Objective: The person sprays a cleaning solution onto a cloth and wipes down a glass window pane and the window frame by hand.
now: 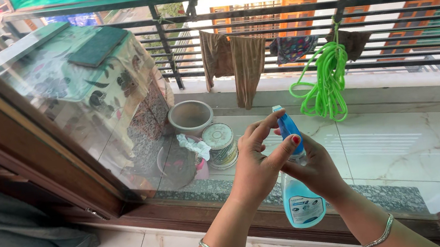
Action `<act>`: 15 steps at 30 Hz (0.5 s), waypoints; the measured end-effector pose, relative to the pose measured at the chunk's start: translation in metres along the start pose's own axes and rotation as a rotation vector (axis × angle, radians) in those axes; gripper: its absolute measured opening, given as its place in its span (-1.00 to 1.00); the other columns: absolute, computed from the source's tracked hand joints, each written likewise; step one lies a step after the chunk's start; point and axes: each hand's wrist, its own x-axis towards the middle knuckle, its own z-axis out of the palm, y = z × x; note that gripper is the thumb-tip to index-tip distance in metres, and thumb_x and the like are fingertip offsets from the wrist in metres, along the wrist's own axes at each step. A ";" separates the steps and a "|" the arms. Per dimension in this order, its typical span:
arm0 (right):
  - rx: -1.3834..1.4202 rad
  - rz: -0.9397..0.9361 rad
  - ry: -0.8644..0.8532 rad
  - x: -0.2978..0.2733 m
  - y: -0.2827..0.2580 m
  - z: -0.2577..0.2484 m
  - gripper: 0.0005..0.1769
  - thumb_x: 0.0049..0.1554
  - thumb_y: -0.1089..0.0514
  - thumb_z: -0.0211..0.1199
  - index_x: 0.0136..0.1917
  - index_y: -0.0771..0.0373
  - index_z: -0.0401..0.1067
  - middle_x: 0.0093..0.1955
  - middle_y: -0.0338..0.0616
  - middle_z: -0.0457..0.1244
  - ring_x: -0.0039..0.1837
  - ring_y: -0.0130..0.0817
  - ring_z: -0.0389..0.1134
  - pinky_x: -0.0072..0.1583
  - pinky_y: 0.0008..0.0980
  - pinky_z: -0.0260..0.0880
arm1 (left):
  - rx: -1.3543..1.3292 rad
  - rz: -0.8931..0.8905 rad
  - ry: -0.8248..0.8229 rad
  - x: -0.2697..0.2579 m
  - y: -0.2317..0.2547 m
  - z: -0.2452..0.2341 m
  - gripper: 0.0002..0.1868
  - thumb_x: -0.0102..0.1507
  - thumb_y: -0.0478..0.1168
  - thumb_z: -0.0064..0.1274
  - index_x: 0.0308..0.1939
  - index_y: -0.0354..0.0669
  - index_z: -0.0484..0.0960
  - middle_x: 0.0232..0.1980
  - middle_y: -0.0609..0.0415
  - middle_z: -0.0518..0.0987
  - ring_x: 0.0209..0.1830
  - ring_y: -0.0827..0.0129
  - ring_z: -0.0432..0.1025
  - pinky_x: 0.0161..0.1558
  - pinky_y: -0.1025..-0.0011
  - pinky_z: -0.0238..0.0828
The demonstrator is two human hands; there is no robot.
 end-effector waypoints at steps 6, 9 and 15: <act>-0.042 -0.116 0.088 -0.001 0.000 -0.019 -0.07 0.04 -0.12 0.41 0.54 0.22 0.11 0.31 -0.17 0.24 0.25 -0.45 0.34 0.14 -0.36 0.44 | -0.029 0.029 -0.040 0.010 -0.002 0.015 -0.37 0.20 0.07 0.25 0.37 0.16 0.55 0.26 0.07 0.47 0.30 0.24 0.29 0.21 0.26 0.32; 0.010 -0.027 0.107 -0.003 0.017 -0.029 -0.07 0.10 -0.31 0.28 0.58 0.17 0.17 0.14 -0.15 0.34 0.04 -0.48 0.38 0.06 -0.38 0.44 | 0.003 0.154 -0.020 0.016 -0.002 0.023 -0.44 0.23 0.00 0.30 0.32 0.09 0.64 0.28 0.09 0.55 0.38 0.21 0.25 0.36 0.25 0.24; 0.101 0.003 0.152 -0.019 0.045 -0.050 -0.02 0.11 -0.41 0.16 0.61 0.15 0.12 -0.13 -0.18 0.33 -0.14 -0.49 0.38 -0.04 -0.39 0.45 | -0.015 0.028 -0.136 0.024 0.002 0.045 -0.43 0.14 0.03 0.32 0.25 0.16 0.66 0.27 0.16 0.56 0.32 0.25 0.26 0.19 0.28 0.35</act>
